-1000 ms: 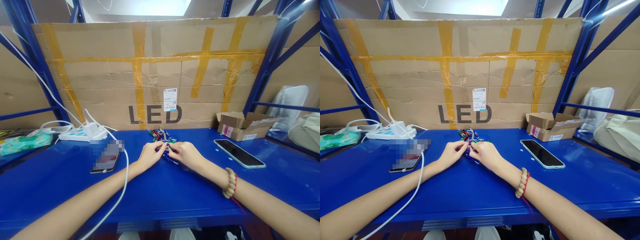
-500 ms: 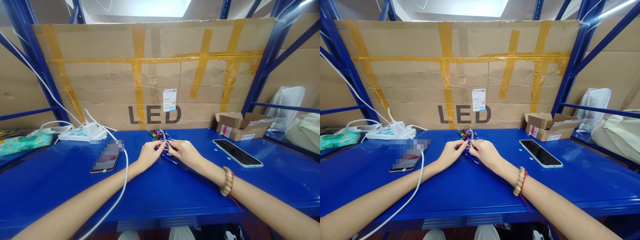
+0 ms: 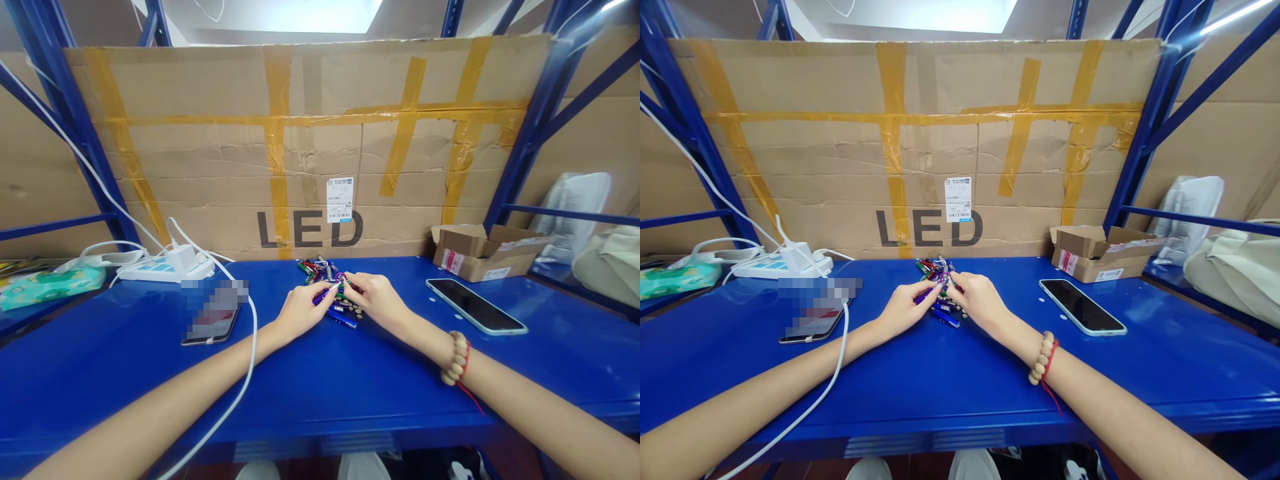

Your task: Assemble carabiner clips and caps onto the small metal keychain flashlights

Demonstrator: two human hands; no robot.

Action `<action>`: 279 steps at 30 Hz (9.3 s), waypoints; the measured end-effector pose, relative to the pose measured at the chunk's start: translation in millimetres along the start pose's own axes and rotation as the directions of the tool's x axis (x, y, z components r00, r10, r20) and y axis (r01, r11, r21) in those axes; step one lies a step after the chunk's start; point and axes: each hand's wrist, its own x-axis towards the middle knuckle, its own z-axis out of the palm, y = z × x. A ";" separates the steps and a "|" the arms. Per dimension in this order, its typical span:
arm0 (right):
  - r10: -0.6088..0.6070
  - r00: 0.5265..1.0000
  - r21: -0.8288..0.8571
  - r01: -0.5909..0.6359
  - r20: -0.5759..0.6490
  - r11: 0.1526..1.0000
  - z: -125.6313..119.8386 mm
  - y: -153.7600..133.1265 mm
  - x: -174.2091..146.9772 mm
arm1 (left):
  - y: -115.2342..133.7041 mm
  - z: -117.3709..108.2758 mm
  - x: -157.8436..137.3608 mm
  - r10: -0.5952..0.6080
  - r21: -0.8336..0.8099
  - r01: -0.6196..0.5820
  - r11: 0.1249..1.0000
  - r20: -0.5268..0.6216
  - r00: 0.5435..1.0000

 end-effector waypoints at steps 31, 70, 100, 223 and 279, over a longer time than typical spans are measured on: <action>0.420 0.898 -0.244 -0.381 0.132 0.892 -6.7 4.3 2.9 | 3.4 -2.2 1.4 -0.227 0.074 0.243 0.967 -0.179 0.957; 0.428 0.904 -0.051 -0.427 -0.001 0.903 -9.2 16.7 4.8 | -8.6 -0.6 5.3 -0.117 -0.051 0.109 0.993 -0.194 0.974; 0.250 0.967 0.400 -0.211 -0.048 0.892 -7.1 -3.0 5.1 | -4.6 0.0 3.5 0.012 -0.001 -0.012 1.000 -0.080 0.997; 0.296 0.933 0.015 -0.305 0.203 0.952 -2.1 -8.8 -1.2 | -57.7 -11.8 14.3 -0.173 0.339 0.102 0.935 0.187 0.967; 0.281 0.928 -0.006 -0.288 0.244 0.958 -1.6 -7.5 -0.4 | -7.6 -11.1 3.6 -0.018 0.512 -0.090 0.854 0.202 0.979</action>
